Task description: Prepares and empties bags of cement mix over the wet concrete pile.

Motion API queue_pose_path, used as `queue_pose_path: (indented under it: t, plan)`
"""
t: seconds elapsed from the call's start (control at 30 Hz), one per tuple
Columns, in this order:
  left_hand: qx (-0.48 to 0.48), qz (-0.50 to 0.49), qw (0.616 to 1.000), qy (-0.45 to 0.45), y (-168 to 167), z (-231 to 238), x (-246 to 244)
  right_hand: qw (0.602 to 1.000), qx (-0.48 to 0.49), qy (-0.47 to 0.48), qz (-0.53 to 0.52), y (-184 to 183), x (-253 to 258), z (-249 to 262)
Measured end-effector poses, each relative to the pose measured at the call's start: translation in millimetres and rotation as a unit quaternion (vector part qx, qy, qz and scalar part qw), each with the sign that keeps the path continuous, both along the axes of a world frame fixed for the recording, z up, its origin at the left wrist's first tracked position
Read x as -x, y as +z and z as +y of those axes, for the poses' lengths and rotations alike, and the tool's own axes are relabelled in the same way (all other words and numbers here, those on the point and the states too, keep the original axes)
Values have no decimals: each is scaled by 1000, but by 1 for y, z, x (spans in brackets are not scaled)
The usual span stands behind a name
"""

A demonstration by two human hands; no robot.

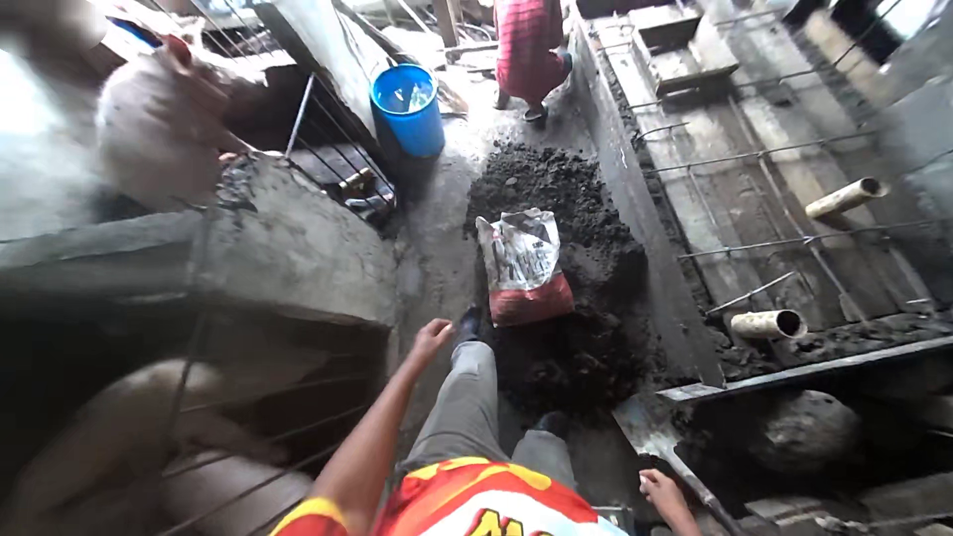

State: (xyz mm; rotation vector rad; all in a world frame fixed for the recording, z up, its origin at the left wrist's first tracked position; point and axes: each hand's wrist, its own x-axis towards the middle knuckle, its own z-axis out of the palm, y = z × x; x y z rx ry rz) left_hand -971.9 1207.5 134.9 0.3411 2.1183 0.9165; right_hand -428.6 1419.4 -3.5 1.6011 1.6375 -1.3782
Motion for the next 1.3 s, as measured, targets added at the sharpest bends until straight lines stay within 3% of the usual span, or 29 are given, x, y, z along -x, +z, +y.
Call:
queue_pose_path:
  t: [0.1,0.27,0.4,0.53,0.73,0.83,1.0,1.3]
  plan:
    - [-11,-47,999,-25,-9,55,6,998,49,19,-31,-17,-2,-16]
    - [61,-157,982,-89,-124,114,17,995,52,-47,-70,-28,50,-20]
    - [179,-216,951,-127,-224,114,22,994,69,-62,-57,-54,121,-18]
    - [250,-298,920,-52,-299,104,31,993,99,-18,-63,-114,203,9]
    - [234,-315,908,145,-385,77,55,997,59,-37,-39,-206,315,82]
    - [222,-306,902,208,-420,76,59,998,-8,-59,-21,-245,355,122]
    - [198,-325,898,220,-467,83,59,989,-78,-122,3,-307,397,172]
    - [152,-389,856,306,-508,105,55,972,-37,-229,30,-345,402,201]
